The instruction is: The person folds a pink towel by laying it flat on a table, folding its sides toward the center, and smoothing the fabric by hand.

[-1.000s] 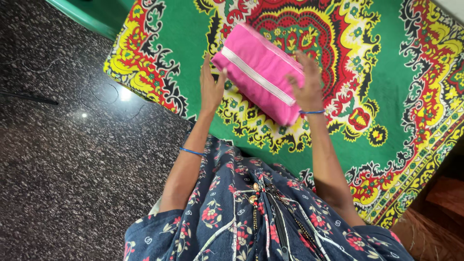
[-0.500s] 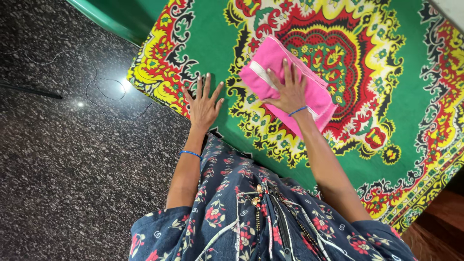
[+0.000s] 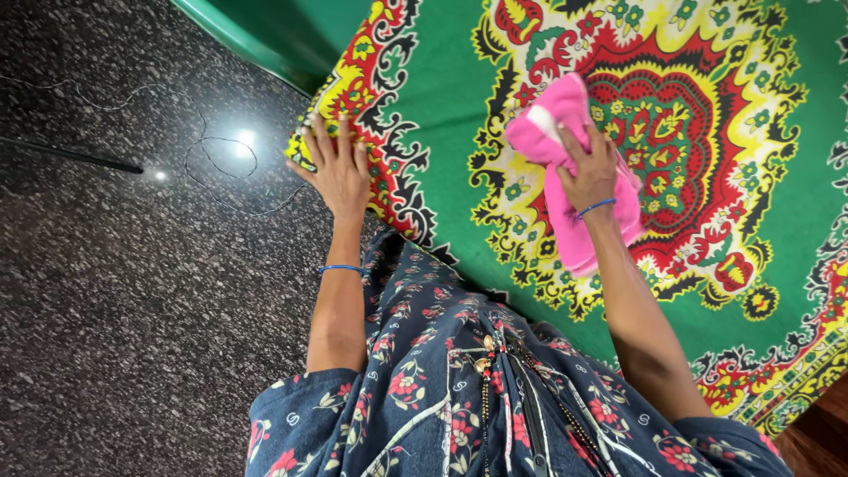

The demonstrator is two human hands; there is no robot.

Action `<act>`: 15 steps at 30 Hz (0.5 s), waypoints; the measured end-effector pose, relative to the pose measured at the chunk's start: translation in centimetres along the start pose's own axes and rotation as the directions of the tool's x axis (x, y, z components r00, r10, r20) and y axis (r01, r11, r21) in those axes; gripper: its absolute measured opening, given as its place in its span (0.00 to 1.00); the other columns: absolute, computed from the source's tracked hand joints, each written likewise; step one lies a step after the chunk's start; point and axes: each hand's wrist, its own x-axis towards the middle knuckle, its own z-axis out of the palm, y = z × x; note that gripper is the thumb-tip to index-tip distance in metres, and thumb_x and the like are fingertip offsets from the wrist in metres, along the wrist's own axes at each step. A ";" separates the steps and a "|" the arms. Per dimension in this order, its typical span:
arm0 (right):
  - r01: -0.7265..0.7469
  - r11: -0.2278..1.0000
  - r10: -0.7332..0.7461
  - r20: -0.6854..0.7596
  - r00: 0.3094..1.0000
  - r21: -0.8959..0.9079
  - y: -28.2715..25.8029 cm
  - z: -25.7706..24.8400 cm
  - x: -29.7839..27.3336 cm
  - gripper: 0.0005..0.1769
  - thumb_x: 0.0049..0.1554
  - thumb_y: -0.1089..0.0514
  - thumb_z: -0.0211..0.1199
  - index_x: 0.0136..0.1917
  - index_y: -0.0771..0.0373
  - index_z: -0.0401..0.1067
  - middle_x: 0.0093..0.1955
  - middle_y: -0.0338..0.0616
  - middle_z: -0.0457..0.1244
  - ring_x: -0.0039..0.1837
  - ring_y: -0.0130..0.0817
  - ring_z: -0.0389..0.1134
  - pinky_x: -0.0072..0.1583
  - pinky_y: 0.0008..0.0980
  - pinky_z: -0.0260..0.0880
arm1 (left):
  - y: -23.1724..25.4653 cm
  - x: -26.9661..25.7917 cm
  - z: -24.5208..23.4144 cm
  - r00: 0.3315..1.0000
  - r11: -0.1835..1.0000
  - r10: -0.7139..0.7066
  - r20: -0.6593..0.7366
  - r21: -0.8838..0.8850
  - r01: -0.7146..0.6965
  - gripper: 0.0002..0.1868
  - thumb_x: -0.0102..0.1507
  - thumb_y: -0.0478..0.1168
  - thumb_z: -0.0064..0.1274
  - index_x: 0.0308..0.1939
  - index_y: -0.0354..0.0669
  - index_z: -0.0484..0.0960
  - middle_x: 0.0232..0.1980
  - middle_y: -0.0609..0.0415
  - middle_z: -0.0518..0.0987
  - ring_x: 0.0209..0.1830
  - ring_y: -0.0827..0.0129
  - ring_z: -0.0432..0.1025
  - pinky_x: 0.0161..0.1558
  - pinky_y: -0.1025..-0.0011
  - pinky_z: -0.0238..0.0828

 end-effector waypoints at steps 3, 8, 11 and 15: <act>-0.143 0.973 0.158 -0.071 0.985 0.181 -4.3 -0.5 1.9 0.42 0.56 0.58 0.69 0.82 0.45 0.63 0.72 0.58 0.56 0.73 0.59 0.57 0.75 0.53 0.59 | -2.6 1.1 0.6 0.996 0.993 -0.090 -0.013 -0.081 0.089 0.27 0.76 0.56 0.36 0.79 0.63 0.63 0.84 0.51 0.49 0.84 0.52 0.40 0.73 0.26 0.28; 0.142 0.971 -0.128 -0.083 0.988 0.193 -17.1 3.6 8.2 0.43 0.54 0.60 0.69 0.80 0.41 0.63 0.72 0.54 0.58 0.71 0.52 0.59 0.71 0.52 0.60 | -5.1 1.5 2.2 0.994 0.971 -0.110 -0.024 -0.215 0.103 0.27 0.76 0.52 0.36 0.80 0.57 0.62 0.83 0.49 0.54 0.84 0.49 0.45 0.75 0.33 0.42; 0.329 0.919 -0.305 -0.139 0.942 0.219 -25.6 7.4 10.3 0.43 0.51 0.59 0.65 0.78 0.35 0.63 0.72 0.56 0.56 0.70 0.55 0.59 0.69 0.53 0.63 | -5.9 1.3 2.7 0.994 0.974 -0.034 -0.108 -0.227 0.009 0.28 0.73 0.51 0.42 0.76 0.50 0.65 0.81 0.45 0.58 0.82 0.45 0.49 0.74 0.37 0.46; 0.345 0.928 -0.342 -0.046 0.938 0.140 -29.9 9.8 10.7 0.39 0.51 0.59 0.63 0.74 0.34 0.67 0.70 0.48 0.58 0.64 0.51 0.61 0.61 0.53 0.65 | -6.6 1.1 2.1 0.966 0.958 0.203 -0.162 -0.170 -0.230 0.30 0.63 0.53 0.54 0.68 0.49 0.72 0.71 0.51 0.68 0.76 0.49 0.58 0.76 0.41 0.51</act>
